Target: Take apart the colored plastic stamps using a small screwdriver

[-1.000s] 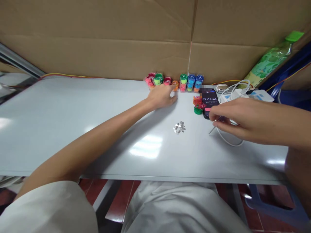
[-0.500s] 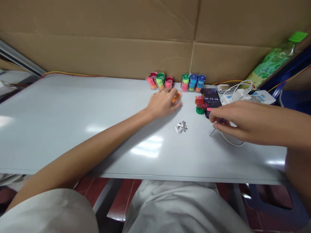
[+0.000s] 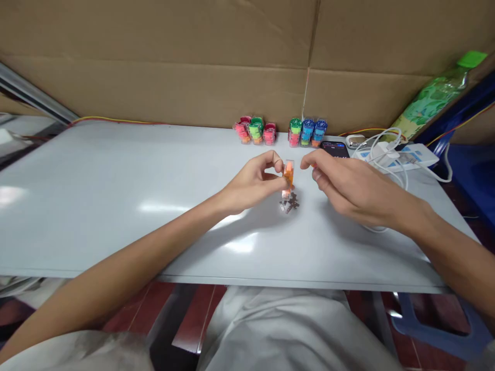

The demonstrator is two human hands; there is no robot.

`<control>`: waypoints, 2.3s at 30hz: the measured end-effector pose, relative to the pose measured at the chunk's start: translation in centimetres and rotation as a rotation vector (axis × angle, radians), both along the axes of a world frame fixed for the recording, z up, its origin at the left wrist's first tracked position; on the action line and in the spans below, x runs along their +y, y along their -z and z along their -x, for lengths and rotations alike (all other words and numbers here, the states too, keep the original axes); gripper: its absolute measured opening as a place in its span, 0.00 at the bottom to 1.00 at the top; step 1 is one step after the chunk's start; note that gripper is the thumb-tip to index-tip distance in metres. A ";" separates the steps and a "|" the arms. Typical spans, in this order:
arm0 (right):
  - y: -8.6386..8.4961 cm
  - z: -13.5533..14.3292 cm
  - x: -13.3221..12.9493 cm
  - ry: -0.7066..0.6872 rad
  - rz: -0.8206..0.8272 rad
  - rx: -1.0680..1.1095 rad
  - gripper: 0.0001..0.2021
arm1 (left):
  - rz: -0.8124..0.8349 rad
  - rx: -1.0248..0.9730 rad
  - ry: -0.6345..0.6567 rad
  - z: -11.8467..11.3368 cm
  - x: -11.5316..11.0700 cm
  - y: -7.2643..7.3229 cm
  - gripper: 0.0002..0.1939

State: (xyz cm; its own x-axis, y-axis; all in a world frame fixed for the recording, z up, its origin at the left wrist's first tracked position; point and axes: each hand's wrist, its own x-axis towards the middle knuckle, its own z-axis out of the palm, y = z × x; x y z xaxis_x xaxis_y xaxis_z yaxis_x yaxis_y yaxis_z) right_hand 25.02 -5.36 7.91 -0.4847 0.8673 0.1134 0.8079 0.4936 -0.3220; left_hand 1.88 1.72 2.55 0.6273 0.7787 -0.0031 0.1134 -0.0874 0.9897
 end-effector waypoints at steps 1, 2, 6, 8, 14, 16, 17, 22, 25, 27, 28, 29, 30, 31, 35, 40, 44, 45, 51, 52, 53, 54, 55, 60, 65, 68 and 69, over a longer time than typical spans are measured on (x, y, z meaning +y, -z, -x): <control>0.3 0.1 0.0 -0.011 0.004 0.038 0.17 | 0.093 -0.052 -0.004 0.1 -0.4 0.1 0.15; 0.6 0.2 0.0 -0.017 0.017 0.069 0.17 | 0.165 -0.089 -0.009 0.0 -0.6 0.1 0.15; 1.3 0.8 -0.2 -0.004 0.072 0.070 0.29 | 0.301 -0.166 -0.012 -0.1 -0.9 0.2 0.13; 1.4 1.0 -0.2 0.014 0.051 0.027 0.39 | 0.318 -0.184 0.009 -0.1 -1.0 0.0 0.13; 1.4 1.1 -0.1 0.016 -0.022 -0.055 0.32 | 0.363 -0.227 0.085 0.1 -1.3 -0.5 0.14; 1.4 1.0 -0.2 0.032 -0.038 -0.091 0.33 | 0.398 -0.244 0.091 0.0 -1.4 -0.5 0.15; 1.4 1.0 -0.2 0.038 -0.043 -0.095 0.33 | 0.412 -0.258 0.092 -0.1 -1.4 -0.5 0.16; -1.0 -0.9 -0.4 0.103 -0.127 0.004 0.35 | 0.404 -0.291 0.065 0.2 -0.8 -0.5 0.16; -2.9 -3.0 -0.8 0.195 -0.305 0.088 0.36 | 0.256 -0.249 0.054 0.3 0.0 -0.2 0.17; -3.1 -4.3 -1.1 0.243 -0.370 0.134 0.37 | 0.139 -0.196 0.088 0.1 0.6 0.3 0.18; -2.7 -4.9 -1.2 0.268 -0.363 0.166 0.38 | 0.087 -0.165 0.103 -0.2 0.9 0.6 0.20; -2.1 -5.3 -1.3 0.286 -0.341 0.206 0.39 | 0.037 -0.129 0.112 -0.5 1.1 0.9 0.21; -1.2 -5.8 -1.3 0.312 -0.309 0.246 0.38 | -0.014 -0.091 0.117 -0.9 1.3 1.2 0.21; -0.1 -6.2 -1.2 0.340 -0.289 0.272 0.38 | -0.065 -0.050 0.122 -1.3 1.4 1.4 0.21; 3.4 -7.6 -0.6 0.382 -0.393 0.344 0.40 | -0.311 0.166 0.162 -3.3 1.2 2.1 0.17; 4.1 -7.6 -0.6 0.358 -0.424 0.318 0.42 | -0.614 0.447 0.188 -5.6 0.4 2.0 0.12; 4.0 -6.6 -1.3 0.352 -0.403 0.306 0.43 | -0.743 0.556 0.178 -6.4 0.4 2.2 0.14; 4.0 -6.5 -1.4 0.347 -0.390 0.306 0.43 | -0.769 0.571 0.168 -6.4 0.5 2.3 0.15; 4.4 -6.6 -1.2 0.295 -0.347 0.272 0.43 | -0.803 0.545 0.128 -6.0 1.4 2.4 0.17; 4.5 -6.6 -1.1 0.284 -0.320 0.263 0.44 | -0.757 0.517 0.124 -5.8 1.4 2.1 0.16; 4.7 -6.4 -1.2 0.267 -0.276 0.253 0.44 | -0.677 0.464 0.132 -5.5 1.4 1.8 0.15; 4.9 -6.1 -1.3 0.242 -0.222 0.242 0.44 | -0.553 0.385 0.160 -5.2 1.2 1.5 0.12; 5.1 -5.6 -1.5 0.212 -0.162 0.230 0.44 | -0.388 0.288 0.209 -4.7 1.0 1.2 0.08; 5.9 -2.5 -3.1 0.070 0.028 0.197 0.44 | 0.396 -0.088 0.434 -2.3 -1.4 0.5 0.20; 5.5 -1.5 -3.3 0.017 0.100 0.293 0.50 | 0.498 -0.181 0.340 -0.8 -3.0 0.6 0.14; 3.6 -1.3 -2.6 -0.010 0.069 0.513 0.35 | 0.486 -0.194 0.251 -0.5 -2.9 0.4 0.12; 2.5 -0.9 -2.5 -0.006 0.040 0.615 0.25 | 0.475 -0.176 0.238 -0.5 -2.8 0.4 0.12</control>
